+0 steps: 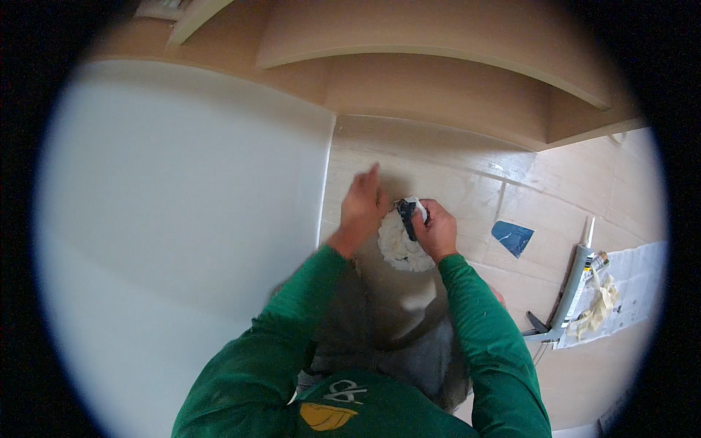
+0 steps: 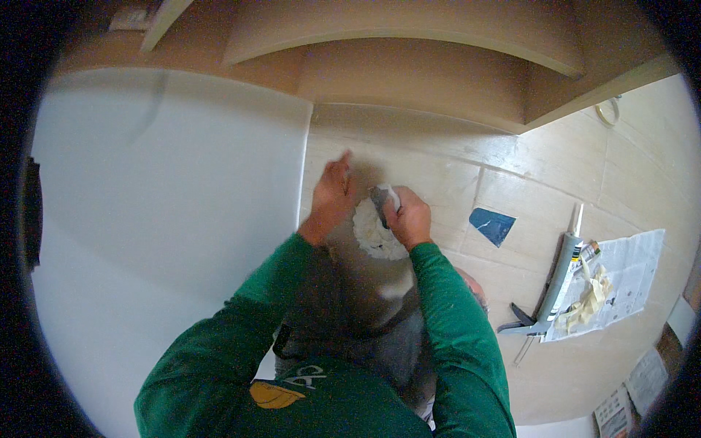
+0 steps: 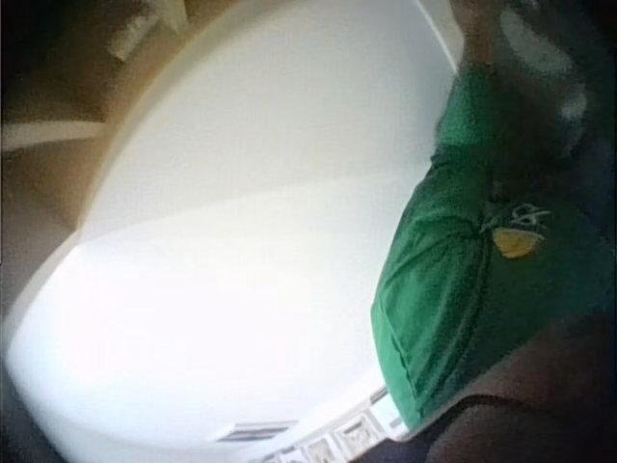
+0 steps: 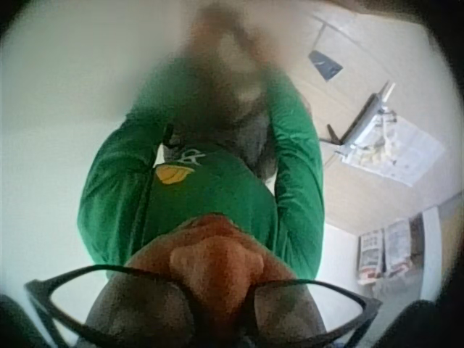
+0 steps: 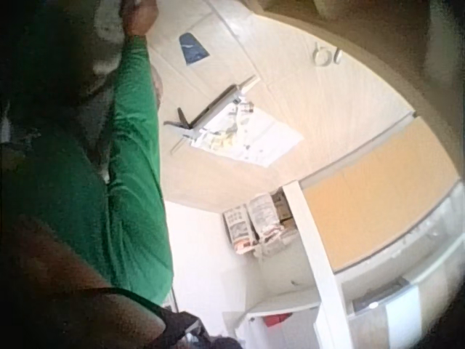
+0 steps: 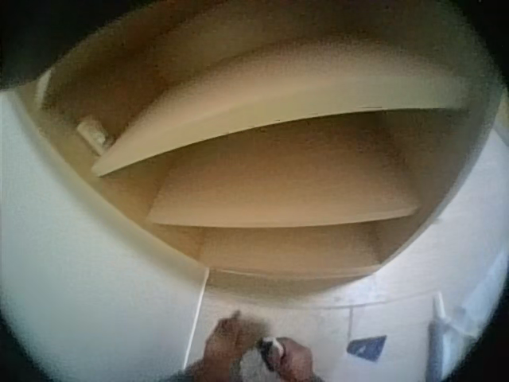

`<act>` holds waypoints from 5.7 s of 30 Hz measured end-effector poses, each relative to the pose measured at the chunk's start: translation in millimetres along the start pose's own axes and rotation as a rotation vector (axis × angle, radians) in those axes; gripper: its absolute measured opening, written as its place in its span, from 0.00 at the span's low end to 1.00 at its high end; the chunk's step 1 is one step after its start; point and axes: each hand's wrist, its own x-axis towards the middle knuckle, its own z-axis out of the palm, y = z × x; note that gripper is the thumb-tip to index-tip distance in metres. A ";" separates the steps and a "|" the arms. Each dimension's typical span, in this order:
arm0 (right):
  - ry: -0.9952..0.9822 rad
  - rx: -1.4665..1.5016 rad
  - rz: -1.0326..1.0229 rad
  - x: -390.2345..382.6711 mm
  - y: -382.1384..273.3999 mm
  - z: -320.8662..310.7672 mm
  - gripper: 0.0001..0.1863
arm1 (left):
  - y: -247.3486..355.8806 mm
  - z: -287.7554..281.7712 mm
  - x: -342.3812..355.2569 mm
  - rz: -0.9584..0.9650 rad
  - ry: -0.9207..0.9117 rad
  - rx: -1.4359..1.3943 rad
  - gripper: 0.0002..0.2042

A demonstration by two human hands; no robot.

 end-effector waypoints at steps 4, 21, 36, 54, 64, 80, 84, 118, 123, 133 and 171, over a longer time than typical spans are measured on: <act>0.055 0.036 0.055 3.3 10.9 8.8 0.12 | 41.6 -2.6 -66.5 0.015 -0.280 0.162 0.34; 0.104 0.045 0.129 6.2 18.1 16.1 0.14 | 40.6 -42.0 -96.0 0.167 -0.782 0.392 0.25; 0.105 0.116 0.094 5.5 9.9 12.0 0.11 | -106.0 37.6 146.3 -0.436 -0.223 0.211 0.44; -0.058 0.045 0.028 11.6 14.4 -4.7 0.15 | 86.0 79.7 152.3 0.016 -0.672 0.458 0.27; -0.131 0.220 0.071 -1.9 -11.5 -5.3 0.09 | 179.0 185.8 137.6 -0.148 -0.451 0.042 0.19; 0.114 0.243 -0.074 9.7 15.8 12.6 0.10 | 364.8 115.9 70.7 0.137 -0.709 -0.492 0.39; 0.230 -0.248 -0.049 2.2 -10.4 4.3 0.11 | 258.2 66.0 -9.7 0.090 -0.326 -0.734 0.35; 0.180 -0.860 0.090 86.0 70.2 -214.6 0.29 | 13.2 -100.0 -123.6 -0.044 -0.262 -0.212 0.28; 0.152 -0.762 -0.042 73.7 67.5 -223.5 0.23 | 15.0 -99.6 -122.0 -0.095 -0.270 -0.227 0.28; -0.302 -0.613 -0.372 -73.4 -46.5 -34.2 0.20 | 9.0 -101.7 -122.2 -0.131 -0.190 -0.327 0.28; -0.107 -0.764 -0.034 45.6 19.6 -198.4 0.15 | 12.5 -87.1 -113.3 -0.222 -0.241 -0.401 0.31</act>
